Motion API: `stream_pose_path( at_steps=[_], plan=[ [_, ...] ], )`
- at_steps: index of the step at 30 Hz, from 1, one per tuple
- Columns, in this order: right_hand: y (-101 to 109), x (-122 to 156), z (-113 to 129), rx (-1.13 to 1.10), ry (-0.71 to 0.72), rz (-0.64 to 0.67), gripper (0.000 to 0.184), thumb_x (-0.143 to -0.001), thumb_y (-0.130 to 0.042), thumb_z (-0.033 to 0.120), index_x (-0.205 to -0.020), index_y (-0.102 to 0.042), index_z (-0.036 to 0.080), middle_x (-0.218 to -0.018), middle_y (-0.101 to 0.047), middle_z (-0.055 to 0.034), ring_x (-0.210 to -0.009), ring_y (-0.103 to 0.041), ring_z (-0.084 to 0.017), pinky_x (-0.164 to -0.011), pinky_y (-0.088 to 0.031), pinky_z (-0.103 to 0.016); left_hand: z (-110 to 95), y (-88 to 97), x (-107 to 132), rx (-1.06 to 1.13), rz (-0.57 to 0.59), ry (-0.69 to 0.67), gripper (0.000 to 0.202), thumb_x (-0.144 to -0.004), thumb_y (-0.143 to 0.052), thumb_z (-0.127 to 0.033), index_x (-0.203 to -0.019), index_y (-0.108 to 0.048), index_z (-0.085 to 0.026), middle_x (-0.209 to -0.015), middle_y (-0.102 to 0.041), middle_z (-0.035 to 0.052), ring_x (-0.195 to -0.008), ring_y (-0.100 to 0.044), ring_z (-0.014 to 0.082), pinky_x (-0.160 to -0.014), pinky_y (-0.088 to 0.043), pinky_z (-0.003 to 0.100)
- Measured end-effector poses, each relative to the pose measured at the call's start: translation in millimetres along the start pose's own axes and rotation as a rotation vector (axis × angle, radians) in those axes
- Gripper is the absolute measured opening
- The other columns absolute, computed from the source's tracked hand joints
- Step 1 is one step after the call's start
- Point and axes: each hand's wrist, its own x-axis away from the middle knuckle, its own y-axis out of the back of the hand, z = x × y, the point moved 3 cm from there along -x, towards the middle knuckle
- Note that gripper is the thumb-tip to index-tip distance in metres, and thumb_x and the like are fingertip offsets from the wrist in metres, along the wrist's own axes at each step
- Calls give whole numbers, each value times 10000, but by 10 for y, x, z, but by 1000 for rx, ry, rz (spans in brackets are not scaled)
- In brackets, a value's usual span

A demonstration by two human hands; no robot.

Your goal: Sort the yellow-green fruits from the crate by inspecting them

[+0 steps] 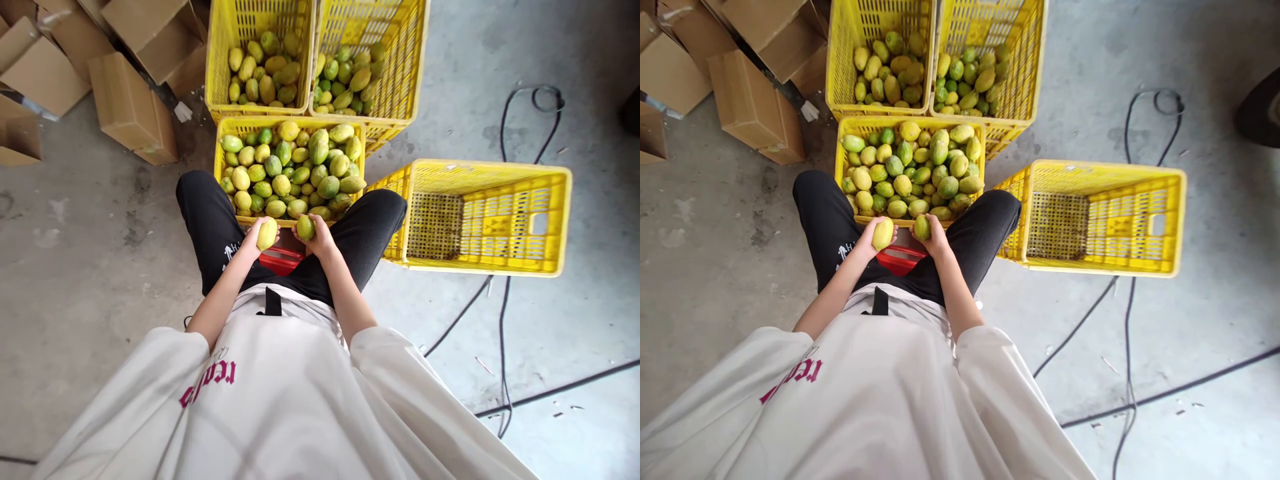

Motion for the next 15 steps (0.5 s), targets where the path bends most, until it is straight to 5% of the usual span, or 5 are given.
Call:
stream_pose_path(
  at_steps=[3, 9, 15],
  plan=[
    [17, 0, 36, -35, 10, 20, 152, -1129, -672, 367, -1116, -763, 246, -733, -731, -17, -758, -811, -276, -579, -719, -368, -16, 12, 13, 20, -72, -14, 131, -1064, -832, -344, -1041, -780, -226, -824, -744, 0, -750, -738, 184, -791, -676, 294],
    [32, -4, 56, 56, 136, 66, 330, -1060, -870, 543, -975, -727, 258, -731, -729, 3, -727, -774, -213, -493, -558, -242, 1, -18, 20, -40, -36, 27, 195, -1105, -813, -342, -996, -772, -185, -797, -749, 28, -651, -702, 161, -672, -642, 266],
    [-1, -18, 32, 71, 294, 5, 389, -894, -1057, 399, -891, -690, 267, -757, -693, 74, -689, -710, -143, -627, -629, -234, 4, -15, 19, -69, 3, -35, 211, -1049, -933, -316, -1037, -783, -168, -778, -782, 37, -634, -755, 160, -632, -639, 234]
  ],
)
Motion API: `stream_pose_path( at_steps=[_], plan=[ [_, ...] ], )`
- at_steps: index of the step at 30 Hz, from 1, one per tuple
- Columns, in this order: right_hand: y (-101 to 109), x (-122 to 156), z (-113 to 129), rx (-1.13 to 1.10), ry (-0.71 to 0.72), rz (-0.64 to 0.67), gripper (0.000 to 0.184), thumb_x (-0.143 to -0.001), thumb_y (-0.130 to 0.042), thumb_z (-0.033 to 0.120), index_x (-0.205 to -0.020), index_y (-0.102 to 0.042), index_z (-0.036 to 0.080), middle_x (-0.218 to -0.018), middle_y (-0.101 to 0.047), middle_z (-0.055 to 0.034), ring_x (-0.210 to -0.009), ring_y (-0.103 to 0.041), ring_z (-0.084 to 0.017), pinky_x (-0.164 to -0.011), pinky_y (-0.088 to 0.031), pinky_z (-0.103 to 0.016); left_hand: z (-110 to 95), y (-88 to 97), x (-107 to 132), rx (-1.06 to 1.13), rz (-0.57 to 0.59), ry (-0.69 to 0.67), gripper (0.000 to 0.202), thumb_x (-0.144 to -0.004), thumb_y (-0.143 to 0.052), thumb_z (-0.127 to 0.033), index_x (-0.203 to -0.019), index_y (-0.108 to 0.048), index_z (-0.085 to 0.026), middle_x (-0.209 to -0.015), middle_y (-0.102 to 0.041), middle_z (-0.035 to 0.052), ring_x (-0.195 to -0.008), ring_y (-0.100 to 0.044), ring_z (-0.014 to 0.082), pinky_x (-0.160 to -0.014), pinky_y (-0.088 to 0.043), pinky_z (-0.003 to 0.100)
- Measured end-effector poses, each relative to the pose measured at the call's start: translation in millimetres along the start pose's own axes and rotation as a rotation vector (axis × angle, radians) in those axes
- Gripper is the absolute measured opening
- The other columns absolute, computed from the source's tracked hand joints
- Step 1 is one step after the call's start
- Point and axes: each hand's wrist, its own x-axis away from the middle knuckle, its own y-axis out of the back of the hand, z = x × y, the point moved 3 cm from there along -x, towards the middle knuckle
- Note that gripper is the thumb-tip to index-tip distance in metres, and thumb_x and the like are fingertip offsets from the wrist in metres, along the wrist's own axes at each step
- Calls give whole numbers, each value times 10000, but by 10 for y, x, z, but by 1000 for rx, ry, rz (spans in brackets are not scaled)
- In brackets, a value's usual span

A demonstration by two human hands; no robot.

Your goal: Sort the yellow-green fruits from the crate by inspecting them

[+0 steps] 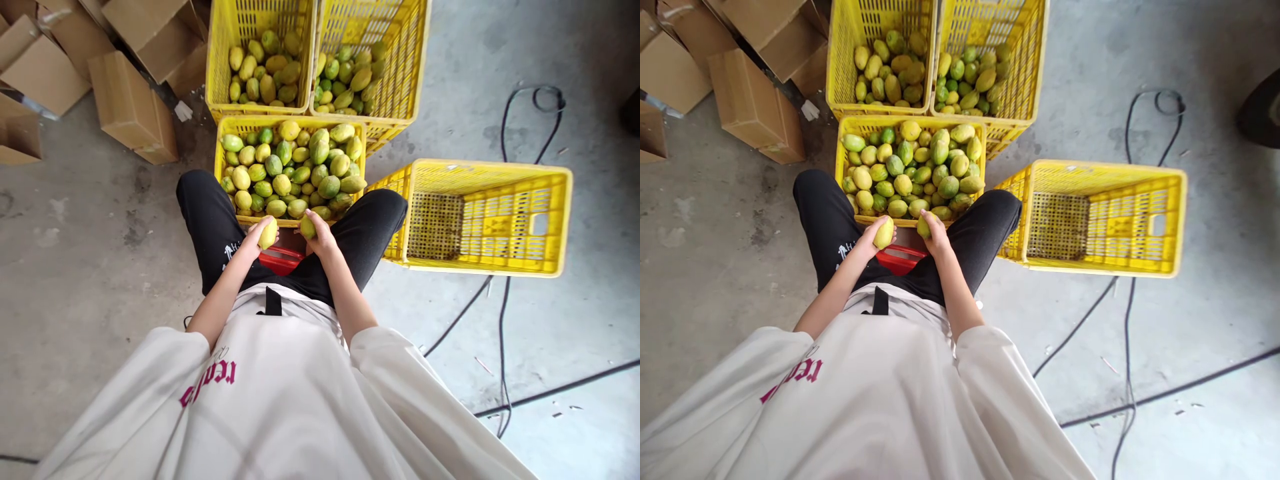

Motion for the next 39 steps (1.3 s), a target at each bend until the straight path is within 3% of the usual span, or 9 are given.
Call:
stream_pose_path(
  at_steps=[4, 12, 16, 19, 23, 26, 30, 33, 39],
  plan=[
    [16, -2, 18, -87, -27, -69, 246, -954, -927, 277, -897, -689, 257, -775, -737, 49, -691, -734, -152, -571, -586, -212, 5, -5, -6, -25, -4, 5, 178, -1043, -915, -270, -1002, -780, -163, -776, -783, 46, -624, -743, 163, -636, -634, 242],
    [59, 42, 52, -99, -163, -80, 320, -1132, -686, 511, -913, -666, 279, -766, -717, 0, -677, -715, -166, -557, -563, -206, 14, 50, -46, 27, -33, -10, 194, -1034, -923, -295, -977, -756, -213, -823, -739, -2, -718, -723, 156, -721, -672, 264],
    [57, 57, 84, -71, -151, -62, 288, -1104, -684, 508, -925, -672, 283, -778, -704, -15, -660, -658, -177, -511, -487, -230, 2, 51, -22, 27, -54, -12, 363, -882, -1088, -282, -1033, -762, -228, -860, -738, -10, -771, -754, 176, -747, -680, 280],
    [42, 53, 102, -66, -115, -22, 281, -1061, -766, 532, -954, -676, 289, -754, -687, 9, -612, -585, -167, -471, -409, -235, -10, 16, 24, -20, 17, -5, 448, -826, -1125, -218, -1081, -757, -227, -909, -780, 5, -809, -792, 192, -807, -691, 309],
    [21, 50, 97, -70, -84, -28, 349, -1014, -895, 539, -953, -657, 291, -781, -689, 38, -613, -621, -142, -472, -397, -207, -19, -39, 87, -65, 108, -4, 287, -932, -1011, -216, -1076, -763, -193, -886, -821, 49, -774, -801, 201, -852, -697, 342],
    [16, 56, 79, -111, -119, -62, 241, -1073, -808, 423, -944, -666, 277, -789, -688, 33, -641, -660, -140, -494, -435, -194, -34, -63, 119, -18, 98, 32, 139, -1044, -843, -288, -1067, -789, -163, -816, -803, 65, -680, -757, 199, -790, -687, 335],
    [16, 60, 78, -125, -174, -15, 239, -1088, -754, 486, -1002, -742, 263, -744, -674, 0, -651, -645, -181, -488, -471, -219, -102, -79, 152, 90, 68, -14, 235, -1138, -603, -306, -1048, -779, -180, -847, -805, 65, -798, -819, 211, -833, -708, 310],
    [36, 57, 81, -104, -209, -10, 340, -1120, -670, 565, -1027, -775, 256, -722, -669, -20, -642, -640, -202, -487, -478, -238, -132, -67, 165, 156, 15, -37, 233, -1139, -595, -341, -1067, -772, -208, -963, -852, 88, -983, -880, 274, -907, -744, 364],
    [39, 49, 74, -100, -215, 23, 418, -1174, -571, 591, -1009, -753, 253, -729, -687, -15, -587, -633, -180, -456, -437, -217, -120, -52, 138, 188, 24, 28, 345, -1167, -596, -433, -1266, -818, -188, -935, -864, 99, -868, -883, 286, -788, -746, 374]
  ],
)
